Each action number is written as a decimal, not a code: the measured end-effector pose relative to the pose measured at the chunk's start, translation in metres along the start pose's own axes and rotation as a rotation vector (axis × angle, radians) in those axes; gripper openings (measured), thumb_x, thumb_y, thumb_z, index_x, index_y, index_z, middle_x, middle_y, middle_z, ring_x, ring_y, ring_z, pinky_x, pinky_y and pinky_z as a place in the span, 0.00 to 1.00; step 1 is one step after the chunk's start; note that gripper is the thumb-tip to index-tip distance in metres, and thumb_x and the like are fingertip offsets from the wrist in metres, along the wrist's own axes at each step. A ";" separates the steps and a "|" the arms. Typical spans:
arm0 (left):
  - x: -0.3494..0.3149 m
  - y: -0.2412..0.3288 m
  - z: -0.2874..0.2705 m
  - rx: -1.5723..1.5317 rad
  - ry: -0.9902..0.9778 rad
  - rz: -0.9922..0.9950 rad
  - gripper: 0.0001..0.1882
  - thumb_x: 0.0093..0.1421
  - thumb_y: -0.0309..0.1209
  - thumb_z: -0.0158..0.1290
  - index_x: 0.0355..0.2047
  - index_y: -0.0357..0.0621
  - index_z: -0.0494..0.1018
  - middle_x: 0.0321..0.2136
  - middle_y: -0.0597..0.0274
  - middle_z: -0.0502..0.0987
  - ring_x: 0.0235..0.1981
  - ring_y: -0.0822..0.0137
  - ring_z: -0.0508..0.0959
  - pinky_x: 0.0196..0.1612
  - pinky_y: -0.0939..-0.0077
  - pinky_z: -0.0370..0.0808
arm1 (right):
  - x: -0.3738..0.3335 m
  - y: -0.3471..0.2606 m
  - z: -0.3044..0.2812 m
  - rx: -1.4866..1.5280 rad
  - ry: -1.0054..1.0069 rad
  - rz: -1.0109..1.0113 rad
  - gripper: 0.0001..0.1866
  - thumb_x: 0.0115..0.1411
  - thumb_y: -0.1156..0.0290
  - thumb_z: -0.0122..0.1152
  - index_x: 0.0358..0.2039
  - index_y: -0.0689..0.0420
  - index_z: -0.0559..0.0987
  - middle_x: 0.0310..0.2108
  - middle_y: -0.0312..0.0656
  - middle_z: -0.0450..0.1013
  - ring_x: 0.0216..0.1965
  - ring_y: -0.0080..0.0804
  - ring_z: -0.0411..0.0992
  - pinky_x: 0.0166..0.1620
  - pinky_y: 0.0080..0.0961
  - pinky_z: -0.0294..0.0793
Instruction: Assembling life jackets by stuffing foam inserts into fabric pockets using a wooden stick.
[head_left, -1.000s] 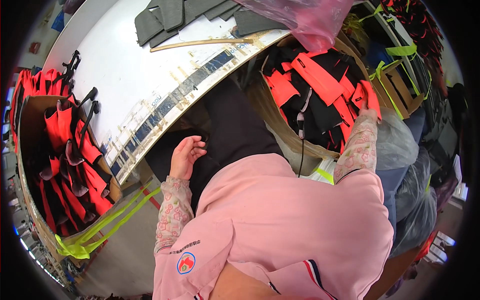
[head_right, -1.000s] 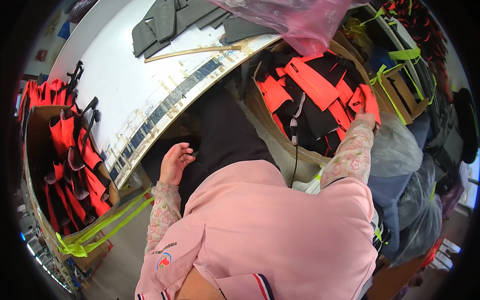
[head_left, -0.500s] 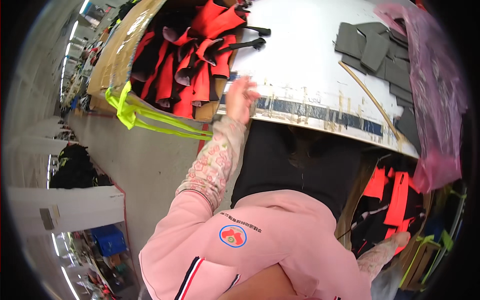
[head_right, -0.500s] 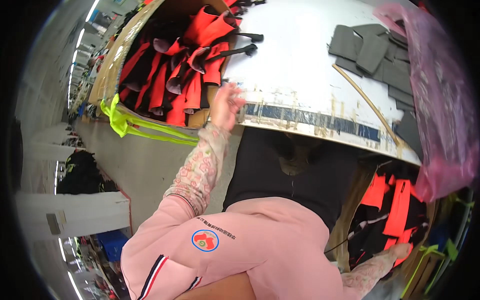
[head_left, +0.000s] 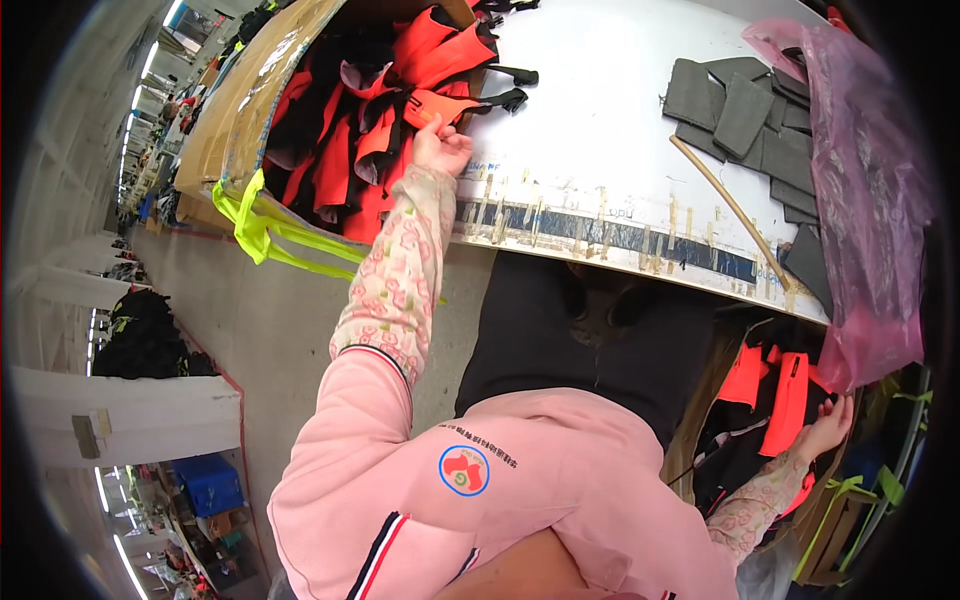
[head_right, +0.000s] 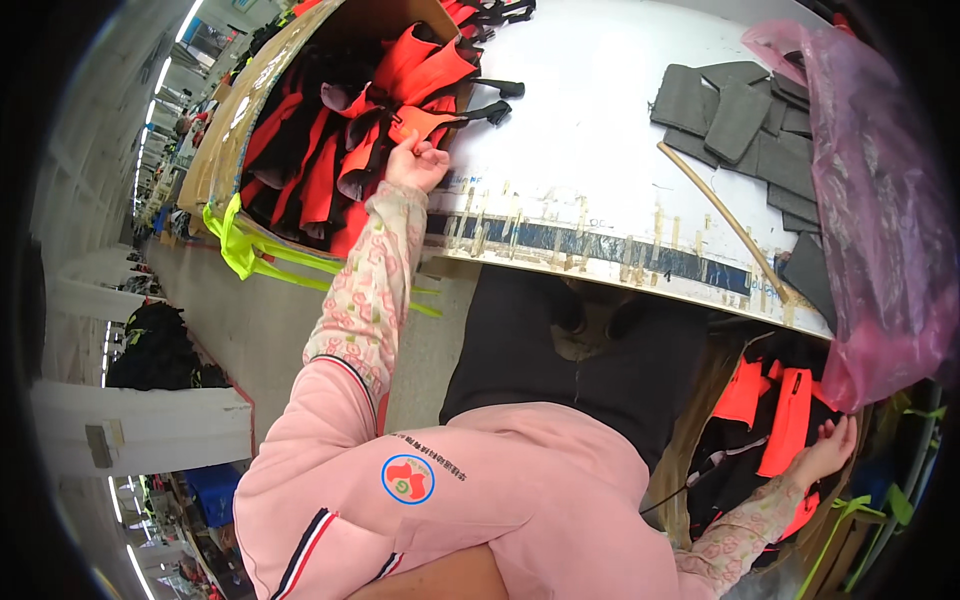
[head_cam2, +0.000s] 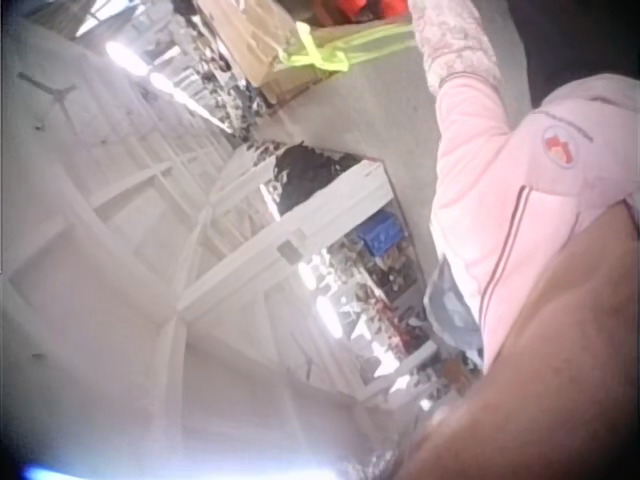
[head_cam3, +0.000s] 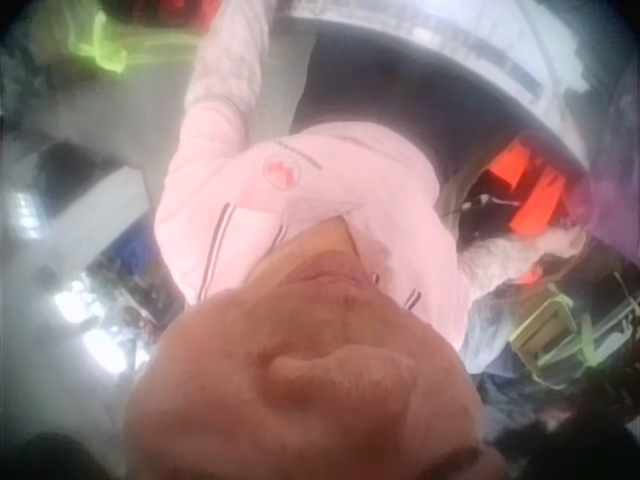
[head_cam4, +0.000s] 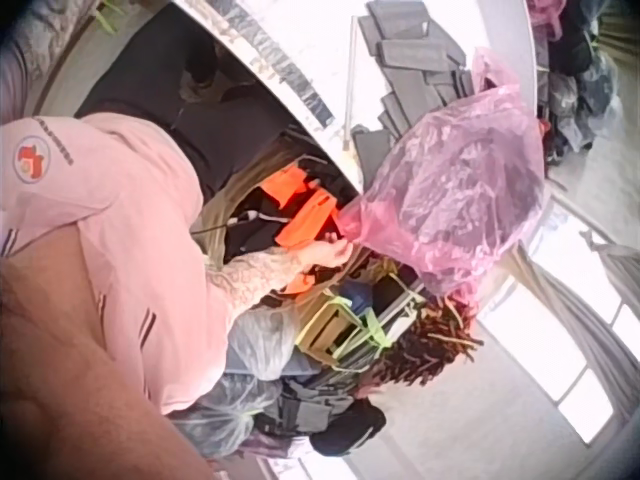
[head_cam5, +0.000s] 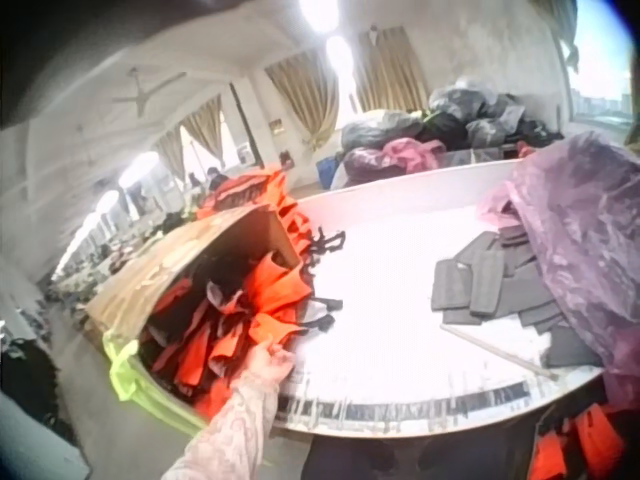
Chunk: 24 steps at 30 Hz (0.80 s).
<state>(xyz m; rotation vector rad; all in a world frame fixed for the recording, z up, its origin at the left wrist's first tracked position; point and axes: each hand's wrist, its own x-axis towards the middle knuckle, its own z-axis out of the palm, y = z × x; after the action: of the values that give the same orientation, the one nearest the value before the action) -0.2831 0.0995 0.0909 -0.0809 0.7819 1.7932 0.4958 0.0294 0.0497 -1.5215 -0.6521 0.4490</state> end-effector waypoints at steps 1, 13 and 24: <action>-0.008 -0.017 0.009 -0.029 -0.036 -0.021 0.15 0.61 0.39 0.48 0.21 0.44 0.62 0.14 0.68 0.62 0.16 0.72 0.61 0.29 0.73 0.67 | -0.003 -0.003 0.006 -0.020 -0.050 -0.024 0.14 0.58 0.72 0.56 0.44 0.61 0.73 0.35 0.37 0.72 0.29 0.20 0.68 0.32 0.16 0.68; -0.132 -0.178 0.022 -0.133 -0.484 -0.441 0.20 0.64 0.47 0.39 0.23 0.45 0.60 0.19 0.69 0.57 0.21 0.73 0.61 0.35 0.74 0.68 | -0.226 -0.097 0.223 0.121 -1.293 0.089 0.24 0.58 0.73 0.54 0.55 0.58 0.62 0.46 0.46 0.67 0.45 0.30 0.68 0.45 0.22 0.70; -0.144 -0.154 0.020 1.133 -0.686 -0.405 0.16 0.64 0.40 0.43 0.34 0.39 0.71 0.25 0.62 0.74 0.28 0.70 0.74 0.34 0.73 0.73 | -0.298 -0.127 0.347 0.389 -1.157 -0.349 0.10 0.57 0.73 0.54 0.38 0.63 0.75 0.22 0.42 0.74 0.25 0.29 0.72 0.31 0.27 0.71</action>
<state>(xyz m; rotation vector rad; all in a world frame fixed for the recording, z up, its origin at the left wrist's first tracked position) -0.0889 0.0152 0.0957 0.9901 1.0475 0.7113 0.0311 0.0998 0.1203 -0.6397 -1.5754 1.1183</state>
